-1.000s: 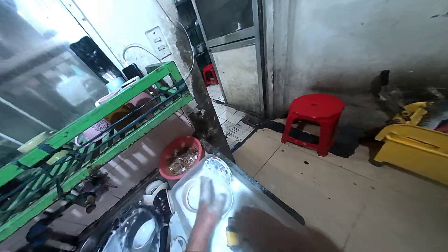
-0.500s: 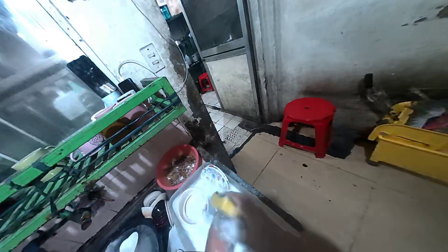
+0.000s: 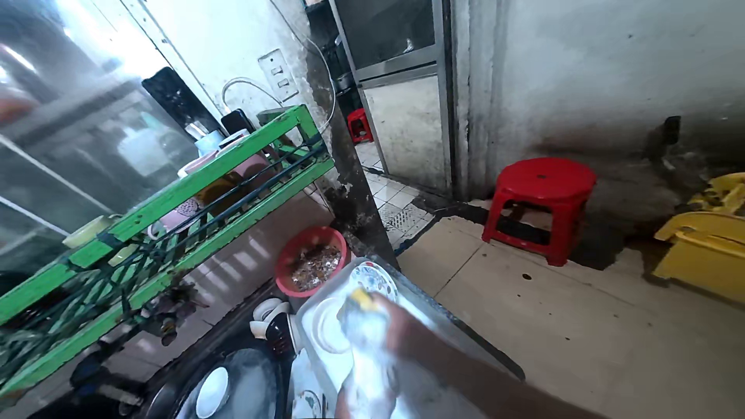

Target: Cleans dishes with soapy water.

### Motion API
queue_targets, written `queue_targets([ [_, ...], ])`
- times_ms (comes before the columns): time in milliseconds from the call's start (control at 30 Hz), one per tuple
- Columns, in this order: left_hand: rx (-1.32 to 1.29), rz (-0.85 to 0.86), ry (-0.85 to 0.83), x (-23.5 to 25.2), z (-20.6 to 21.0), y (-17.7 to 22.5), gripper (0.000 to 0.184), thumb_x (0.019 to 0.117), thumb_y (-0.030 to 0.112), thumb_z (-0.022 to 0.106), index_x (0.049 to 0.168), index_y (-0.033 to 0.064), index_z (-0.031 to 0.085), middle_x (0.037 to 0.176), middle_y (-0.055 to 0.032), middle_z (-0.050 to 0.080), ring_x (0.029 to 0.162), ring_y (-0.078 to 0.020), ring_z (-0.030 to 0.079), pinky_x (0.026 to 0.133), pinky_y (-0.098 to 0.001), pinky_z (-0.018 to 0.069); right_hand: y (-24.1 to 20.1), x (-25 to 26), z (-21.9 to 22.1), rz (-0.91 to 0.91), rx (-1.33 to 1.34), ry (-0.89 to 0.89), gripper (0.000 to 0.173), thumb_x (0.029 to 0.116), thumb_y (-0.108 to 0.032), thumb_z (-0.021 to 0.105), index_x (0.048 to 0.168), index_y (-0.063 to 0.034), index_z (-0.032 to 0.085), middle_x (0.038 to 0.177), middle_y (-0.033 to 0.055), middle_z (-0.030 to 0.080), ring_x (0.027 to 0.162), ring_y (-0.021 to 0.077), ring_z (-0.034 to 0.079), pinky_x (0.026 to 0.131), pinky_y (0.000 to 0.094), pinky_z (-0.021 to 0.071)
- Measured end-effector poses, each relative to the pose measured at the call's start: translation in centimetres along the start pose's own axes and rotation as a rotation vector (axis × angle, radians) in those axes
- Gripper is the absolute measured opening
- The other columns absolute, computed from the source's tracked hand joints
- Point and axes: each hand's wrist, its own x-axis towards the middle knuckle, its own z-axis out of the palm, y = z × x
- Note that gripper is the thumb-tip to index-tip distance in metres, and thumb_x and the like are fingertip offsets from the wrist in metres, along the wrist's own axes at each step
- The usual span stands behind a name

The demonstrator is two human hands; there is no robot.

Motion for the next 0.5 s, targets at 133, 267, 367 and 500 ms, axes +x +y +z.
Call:
queue_targets([
  [133, -0.726, 0.143, 0.126, 1.3, 1.8, -3.5, 0.023, 0.0912, -0.001, 0.060, 0.114, -0.0076, 0.057, 0.097, -0.0070, 0.070, 0.090, -0.0089, 0.069, 0.081, -0.0265, 0.0587, -0.5, 0.4, -0.8, 0.107, 0.105, 0.090, 0.066, 0.0908, -0.009, 0.069, 0.150, 0.0029, 0.042, 0.136, 0.0266, 0.059, 0.125, 0.0326, 0.060, 0.109, 0.0462, 0.0465],
  [267, -1.225, 0.022, 0.236, 2.4, 1.6, -0.8, 0.037, 0.1092, 0.017, 0.029, 0.115, 0.0075, 0.064, 0.102, -0.0062, 0.074, 0.097, -0.0161, 0.072, 0.088, -0.0381, 0.0607, 0.3, -3.1, 3.5, -0.306, 0.021, 0.469, 0.061, 0.0801, -0.024, 0.078, 0.130, 0.0069, 0.061, 0.110, 0.0191, 0.074, 0.100, 0.0268, 0.074, 0.089, 0.0455, 0.0594],
  [367, -1.086, 0.044, 0.208, 1.6, 2.2, -0.7, 0.031, 0.1057, 0.010, 0.036, 0.107, 0.0060, 0.067, 0.097, -0.0054, 0.075, 0.093, -0.0144, 0.073, 0.087, -0.0367, 0.0613, 0.9, -0.4, 0.8, -0.024, 0.195, 0.268, 0.067, 0.0854, -0.016, 0.073, 0.143, 0.0065, 0.049, 0.130, 0.0234, 0.064, 0.120, 0.0245, 0.063, 0.106, 0.0384, 0.0497],
  [500, -1.040, -0.042, 0.331, 2.2, 2.8, -0.6, 0.029, 0.1073, 0.009, 0.036, 0.111, 0.0010, 0.063, 0.094, -0.0062, 0.072, 0.089, -0.0132, 0.072, 0.082, -0.0348, 0.0615, -3.2, 0.1, -0.5, 0.081, -0.216, -0.054, 0.065, 0.0893, -0.023, 0.073, 0.148, -0.0097, 0.050, 0.127, 0.0229, 0.066, 0.119, 0.0394, 0.064, 0.101, 0.0591, 0.0491],
])
